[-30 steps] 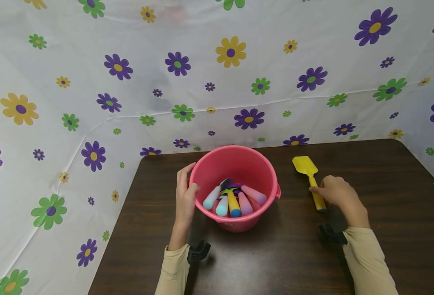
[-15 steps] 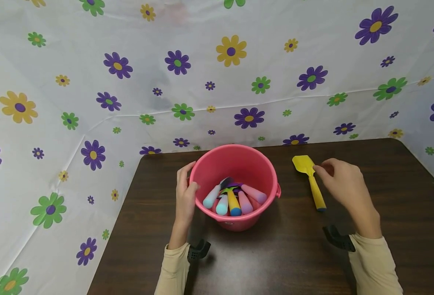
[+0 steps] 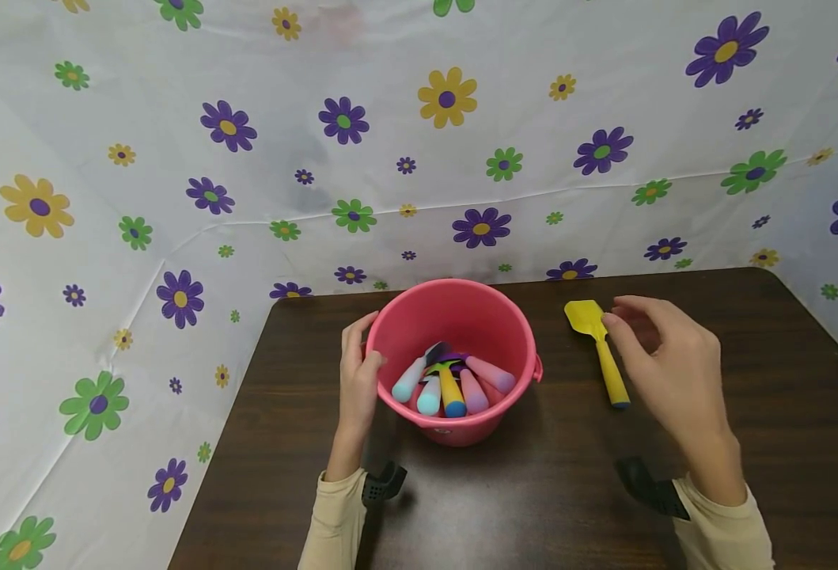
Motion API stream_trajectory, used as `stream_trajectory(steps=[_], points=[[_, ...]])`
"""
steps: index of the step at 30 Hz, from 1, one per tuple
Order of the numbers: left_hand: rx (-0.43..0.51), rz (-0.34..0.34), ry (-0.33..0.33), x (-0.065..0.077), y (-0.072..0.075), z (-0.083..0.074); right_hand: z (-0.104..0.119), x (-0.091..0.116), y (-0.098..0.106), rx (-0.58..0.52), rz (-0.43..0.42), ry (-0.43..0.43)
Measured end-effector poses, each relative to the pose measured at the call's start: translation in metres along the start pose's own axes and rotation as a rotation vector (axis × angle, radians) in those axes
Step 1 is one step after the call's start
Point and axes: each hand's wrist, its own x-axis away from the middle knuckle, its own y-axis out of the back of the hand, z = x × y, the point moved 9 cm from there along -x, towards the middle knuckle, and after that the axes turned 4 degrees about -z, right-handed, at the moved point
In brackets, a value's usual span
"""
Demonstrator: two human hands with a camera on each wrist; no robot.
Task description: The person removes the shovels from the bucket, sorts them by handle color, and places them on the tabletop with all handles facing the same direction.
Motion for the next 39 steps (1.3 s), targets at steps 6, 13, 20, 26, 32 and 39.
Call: stream_trajectory(steps=[6,13,20,26,32,39], points=[[-0.002,-0.005,0.004,0.000,0.001,0.001,0.028,0.007,0.000,-0.118,-0.048,0.093],[0.001,-0.001,-0.008,-0.002,0.000,-0.001,0.053,0.019,-0.011,-0.231,-0.001,0.163],[0.007,0.003,-0.011,-0.001,-0.002,-0.001,0.068,0.028,-0.027,-0.244,0.079,0.204],[0.004,0.000,-0.011,-0.001,-0.001,-0.002,0.076,0.035,-0.043,-0.262,0.119,0.234],[-0.003,-0.003,-0.008,-0.001,0.000,-0.002,0.082,0.042,-0.060,-0.200,0.166,0.263],[0.002,-0.001,-0.003,0.000,0.000,-0.001,0.085,0.049,-0.074,-0.182,0.211,0.283]])
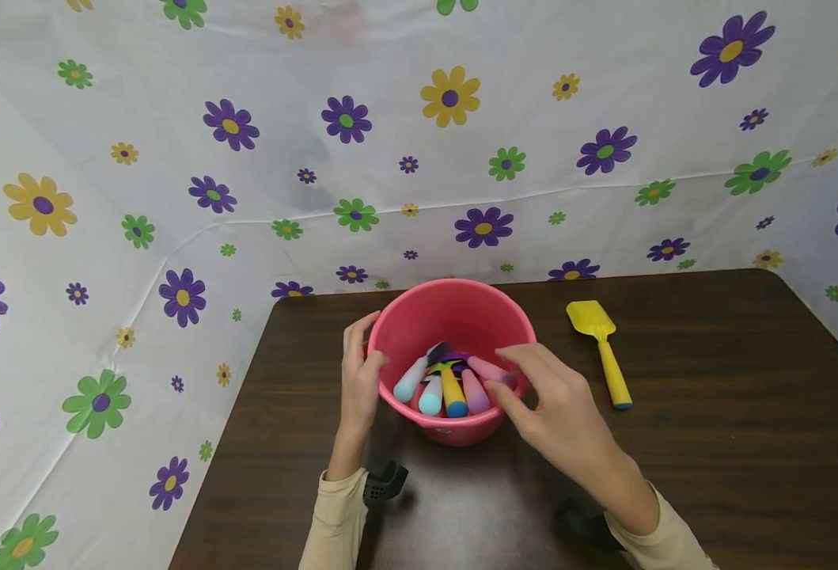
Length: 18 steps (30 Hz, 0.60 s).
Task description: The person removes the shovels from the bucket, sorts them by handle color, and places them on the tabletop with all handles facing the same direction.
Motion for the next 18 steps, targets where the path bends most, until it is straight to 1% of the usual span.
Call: stream_trajectory(steps=[5,12,18], points=[[0.001,-0.001,-0.001,0.000,0.000,0.000,-0.001,0.000,-0.007,0.027,0.016,-0.002],[0.006,0.000,-0.009,0.000,0.000,0.000,-0.001,0.000,-0.017,0.087,0.034,0.018],[0.008,0.002,-0.012,0.000,0.000,-0.001,-0.002,-0.002,-0.025,0.121,0.064,0.016]])
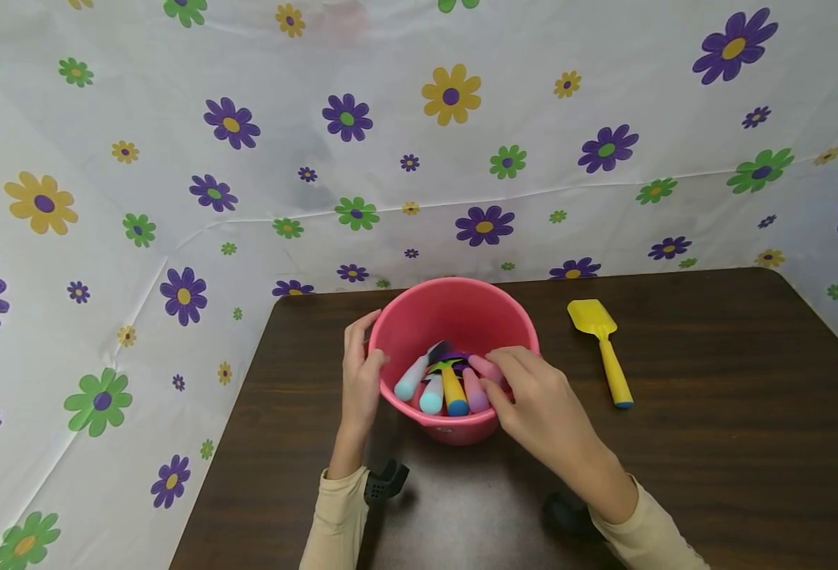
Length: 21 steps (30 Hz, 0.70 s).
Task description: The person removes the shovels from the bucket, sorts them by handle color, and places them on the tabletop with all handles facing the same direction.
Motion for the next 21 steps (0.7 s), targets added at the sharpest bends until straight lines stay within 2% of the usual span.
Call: stream_trajectory(steps=[6,12,17,21], points=[[-0.003,-0.005,0.008,0.000,0.001,0.000,0.000,-0.004,-0.005,0.061,0.061,-0.023],[-0.004,-0.005,0.011,0.001,0.000,0.001,0.002,-0.015,-0.012,0.141,0.200,-0.060],[0.003,0.001,0.015,0.002,-0.003,0.003,-0.001,-0.020,-0.018,0.164,0.301,-0.079],[-0.002,-0.008,0.006,0.001,-0.001,0.000,0.000,-0.024,-0.022,0.155,0.347,-0.065]])
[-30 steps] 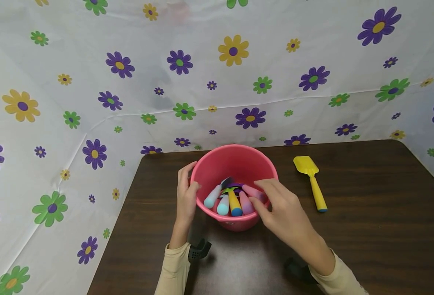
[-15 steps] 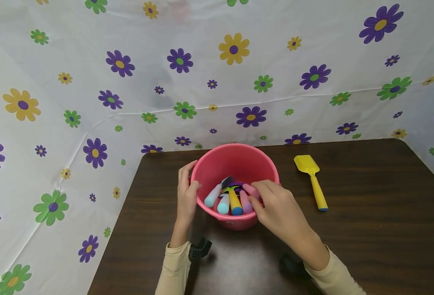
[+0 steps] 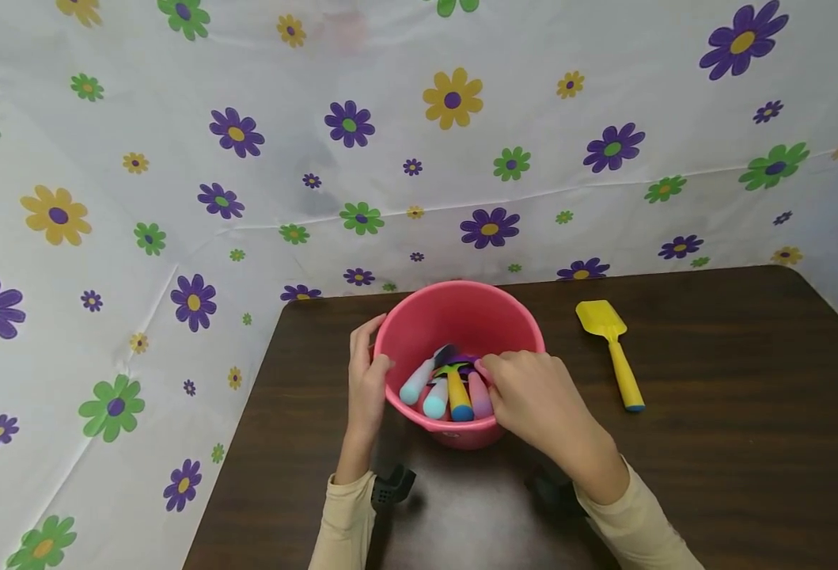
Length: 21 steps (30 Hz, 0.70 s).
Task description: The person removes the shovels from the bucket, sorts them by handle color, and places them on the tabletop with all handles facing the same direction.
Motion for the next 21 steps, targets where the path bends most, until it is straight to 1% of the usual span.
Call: stream_trajectory(steps=[2,4,8,10,11,14,16,21], points=[[0.002,-0.002,-0.005,0.000,0.000,-0.001,0.000,-0.003,-0.003,-0.019,0.034,0.005],[0.010,0.005,-0.006,0.000,-0.001,-0.001,-0.001,-0.005,-0.009,-0.063,0.096,-0.007],[0.030,0.031,0.003,0.002,-0.005,0.002,-0.008,-0.008,-0.027,-0.201,0.271,-0.103],[0.033,0.033,0.009,0.003,-0.006,0.003,-0.012,-0.008,-0.034,-0.253,0.325,-0.154],[0.031,0.032,0.012,0.003,-0.006,0.004,-0.013,-0.009,-0.036,-0.269,0.340,-0.174],[0.025,0.024,0.017,0.003,-0.006,0.005,-0.016,-0.010,-0.038,-0.285,0.337,-0.198],[0.024,0.020,0.018,0.003,-0.006,0.004,-0.017,-0.012,-0.037,-0.281,0.319,-0.206],[0.026,0.011,0.016,0.001,-0.004,0.002,-0.017,-0.018,-0.032,-0.226,0.230,-0.190]])
